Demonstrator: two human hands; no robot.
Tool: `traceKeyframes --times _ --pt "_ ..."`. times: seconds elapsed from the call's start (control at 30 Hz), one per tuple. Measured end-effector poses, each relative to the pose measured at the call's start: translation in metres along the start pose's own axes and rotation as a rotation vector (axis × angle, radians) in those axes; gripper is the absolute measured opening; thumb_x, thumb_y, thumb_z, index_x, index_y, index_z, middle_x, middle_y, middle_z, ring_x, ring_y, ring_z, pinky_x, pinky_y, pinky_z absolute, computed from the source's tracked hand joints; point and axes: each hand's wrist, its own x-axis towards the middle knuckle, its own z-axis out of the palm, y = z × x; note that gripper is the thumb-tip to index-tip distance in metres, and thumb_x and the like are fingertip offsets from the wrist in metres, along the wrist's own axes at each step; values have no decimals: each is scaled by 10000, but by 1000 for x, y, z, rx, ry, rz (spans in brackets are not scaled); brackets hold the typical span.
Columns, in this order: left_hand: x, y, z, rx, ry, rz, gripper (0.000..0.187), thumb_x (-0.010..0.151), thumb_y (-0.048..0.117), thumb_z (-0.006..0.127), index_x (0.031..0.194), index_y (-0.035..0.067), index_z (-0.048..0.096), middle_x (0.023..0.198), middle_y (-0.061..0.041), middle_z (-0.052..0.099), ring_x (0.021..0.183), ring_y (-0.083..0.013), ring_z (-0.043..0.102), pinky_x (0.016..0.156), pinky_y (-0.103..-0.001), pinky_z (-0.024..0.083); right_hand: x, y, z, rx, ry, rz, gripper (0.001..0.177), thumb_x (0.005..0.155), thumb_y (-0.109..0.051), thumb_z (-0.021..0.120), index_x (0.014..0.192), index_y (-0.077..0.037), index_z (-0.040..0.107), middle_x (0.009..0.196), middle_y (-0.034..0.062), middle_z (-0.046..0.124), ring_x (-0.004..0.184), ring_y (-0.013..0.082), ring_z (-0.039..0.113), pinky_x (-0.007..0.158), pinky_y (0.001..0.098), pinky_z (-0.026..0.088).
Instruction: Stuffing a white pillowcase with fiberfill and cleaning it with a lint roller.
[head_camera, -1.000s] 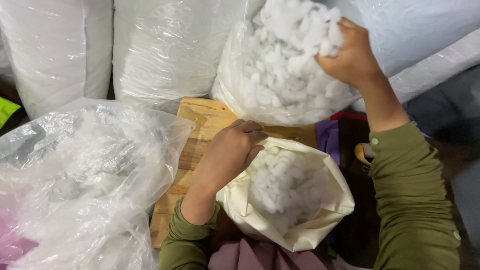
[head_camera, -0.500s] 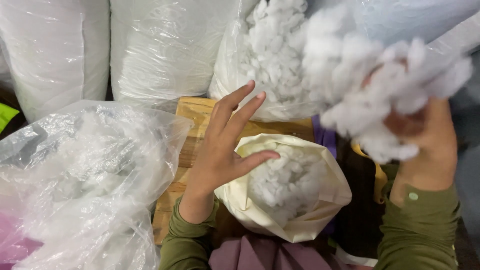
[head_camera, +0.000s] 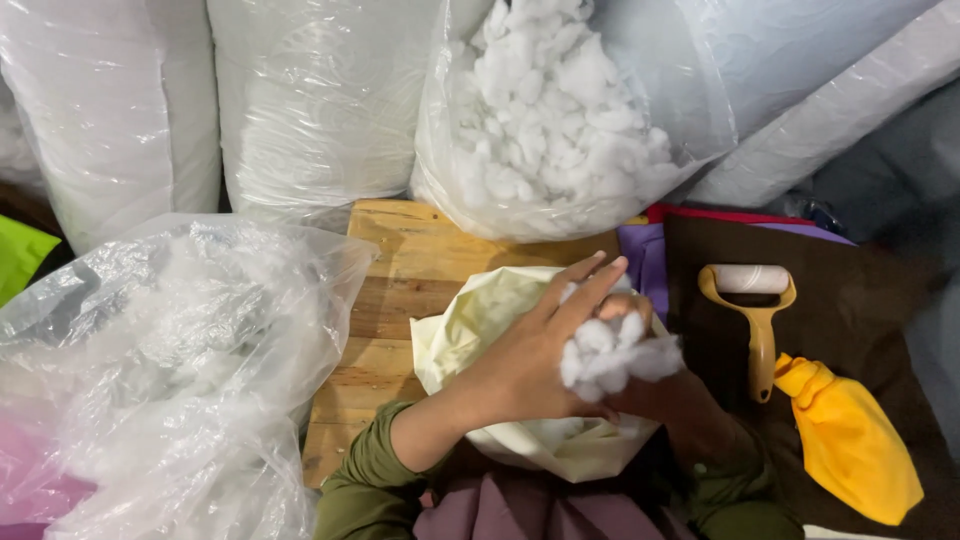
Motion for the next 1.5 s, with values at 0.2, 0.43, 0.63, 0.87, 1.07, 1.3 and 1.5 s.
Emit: traceKeyframes --times 0.2,0.43,0.63,0.87,1.07,1.3,1.5 --pt "0 -17 4 641 59 250 1176 702 -304 518 1640 339 217 1783 -204 72 676 -158 482 453 -259 326 -12 3 21 495 10 12 293 945 -255 550 1146 -81 428 1123 44 505 1096 149 526 913 261 458" --pt "7 -64 -9 206 353 428 187 905 342 757 1002 182 741 1051 -24 636 845 -239 708 803 -301 595 74 -88 -55 354 -344 -303 274 809 -281 810 811 -37 686 842 94 698 618 270 658 547 373 538" --pt "-11 -42 -52 137 426 432 153 898 211 742 856 65 730 901 -89 663 763 -276 716 750 -352 619 72 -91 -101 -5 -335 -290 198 851 -274 769 947 -110 715 1017 111 704 689 295 695 525 358 544" --pt "-7 -22 -41 166 232 493 174 905 173 712 923 5 670 975 -188 660 826 -412 715 747 -485 614 76 -129 -35 -288 -583 -470 310 913 -237 648 1107 3 667 1125 200 596 970 392 635 784 437 535" --pt "-10 -14 -52 229 50 406 242 872 -30 578 1113 -18 591 1148 -279 588 972 -574 639 821 -620 576 77 -115 -53 -207 -570 37 458 955 -344 612 1326 -77 614 1492 208 504 1393 388 490 1200 480 314" --pt "-9 -2 -54 153 24 258 512 833 -115 479 1303 69 566 1388 -247 541 1177 -551 612 944 -594 555 53 -83 -74 -200 -523 -65 442 848 -261 711 1257 -210 551 1013 -67 651 857 180 717 817 294 595" --pt "-7 5 -54 150 -3 153 618 786 -121 478 1356 114 529 1480 -228 501 1205 -542 600 928 -597 566 69 -117 -74 -105 -383 -235 387 866 -193 692 1236 -102 621 1259 92 614 1061 341 686 879 435 578"
